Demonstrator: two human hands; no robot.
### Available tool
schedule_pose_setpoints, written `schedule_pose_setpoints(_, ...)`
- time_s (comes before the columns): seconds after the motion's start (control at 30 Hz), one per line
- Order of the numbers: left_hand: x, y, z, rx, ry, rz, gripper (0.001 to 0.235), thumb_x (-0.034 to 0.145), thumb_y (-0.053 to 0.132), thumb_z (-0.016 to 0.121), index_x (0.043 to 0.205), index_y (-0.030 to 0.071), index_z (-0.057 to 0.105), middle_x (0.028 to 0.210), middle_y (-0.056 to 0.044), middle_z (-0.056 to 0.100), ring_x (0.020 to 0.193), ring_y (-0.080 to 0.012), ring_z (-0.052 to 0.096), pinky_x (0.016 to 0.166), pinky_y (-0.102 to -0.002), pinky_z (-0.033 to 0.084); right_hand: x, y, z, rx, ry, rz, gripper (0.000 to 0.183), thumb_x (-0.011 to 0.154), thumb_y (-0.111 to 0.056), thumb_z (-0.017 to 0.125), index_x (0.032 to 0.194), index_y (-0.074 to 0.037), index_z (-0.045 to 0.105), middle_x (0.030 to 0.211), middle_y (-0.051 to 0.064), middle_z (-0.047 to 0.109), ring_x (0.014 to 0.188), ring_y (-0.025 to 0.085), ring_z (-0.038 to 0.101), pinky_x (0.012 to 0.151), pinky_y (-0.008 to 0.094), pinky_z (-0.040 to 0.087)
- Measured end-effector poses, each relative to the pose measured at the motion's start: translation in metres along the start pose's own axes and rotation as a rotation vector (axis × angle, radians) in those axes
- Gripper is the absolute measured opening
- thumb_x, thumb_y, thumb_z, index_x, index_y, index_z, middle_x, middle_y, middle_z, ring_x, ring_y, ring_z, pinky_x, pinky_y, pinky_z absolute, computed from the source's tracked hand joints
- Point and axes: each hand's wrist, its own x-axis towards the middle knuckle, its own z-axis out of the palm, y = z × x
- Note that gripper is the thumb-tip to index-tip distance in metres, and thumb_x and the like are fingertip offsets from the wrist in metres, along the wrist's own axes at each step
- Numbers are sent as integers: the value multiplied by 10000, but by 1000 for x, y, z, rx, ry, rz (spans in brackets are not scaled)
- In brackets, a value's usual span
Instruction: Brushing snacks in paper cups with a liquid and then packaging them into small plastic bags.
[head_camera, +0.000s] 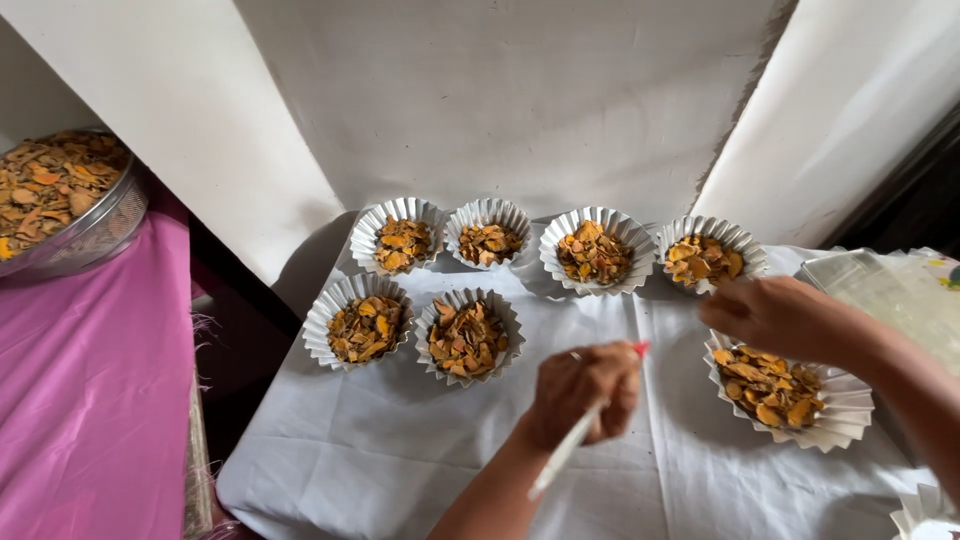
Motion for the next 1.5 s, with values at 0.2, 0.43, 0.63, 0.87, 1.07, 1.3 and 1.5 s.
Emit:
schedule_pose_setpoints(0.2,-9,-37,-18,451,36,-178,332,1083,155,598,1397,93,508,1178,-138,705,811,-175,710,571,-240,573,-45,75,42,-468,-337,153,416,904,-741,527,1145,-426,652,1059,-130,760,983,80,753,848,300,561)
schedule_pose_setpoints(0.43,25,-67,-86,643,-350,-585,384,998,115,631,1372,188,582,1413,-193,509,1039,-386,686,601,-389,701,-70,57,41,-379,-331,153,676,871,-799,575,1450,-487,421,1192,-118,707,1094,119,715,892,331,574)
schedule_pose_setpoints(0.63,-2,-127,-140,658,-1087,-469,886,720,-321,611,1488,95,463,1644,-262,212,1207,-487,609,656,-581,645,-71,47,51,-292,-358,6,697,900,-643,714,1483,-433,397,1221,-89,687,1091,116,705,937,337,562)
schedule_pose_setpoints(0.87,-2,-130,-151,731,-1387,-629,956,818,-218,540,1599,238,231,1732,-91,35,1314,-368,541,790,-565,603,-55,40,82,-154,-200,-303,473,953,-372,672,1398,-272,547,1349,-48,613,1152,214,692,971,407,527)
schedule_pose_setpoints(1.07,-21,-138,-161,879,-1110,-218,940,741,-156,543,1601,150,321,1653,-174,294,1467,-365,377,1095,-505,454,-89,75,112,-326,179,-465,526,904,-525,708,1357,-290,583,1398,71,558,1231,302,597,1039,511,475)
schedule_pose_setpoints(1.3,30,-57,-95,632,-821,-114,486,924,-67,544,1397,33,597,1495,-253,472,1348,-405,521,1108,-518,515,-188,161,179,-732,712,-410,1061,666,-927,382,1603,-459,213,1731,-82,214,1595,163,216,1205,459,269)
schedule_pose_setpoints(1.5,33,-23,-28,486,-897,-12,463,882,-45,599,1339,32,611,1399,-259,556,1309,-377,539,1136,-458,505,-233,318,257,-691,642,36,665,707,-779,373,1367,-707,410,1666,-257,370,1577,102,425,1134,460,524)
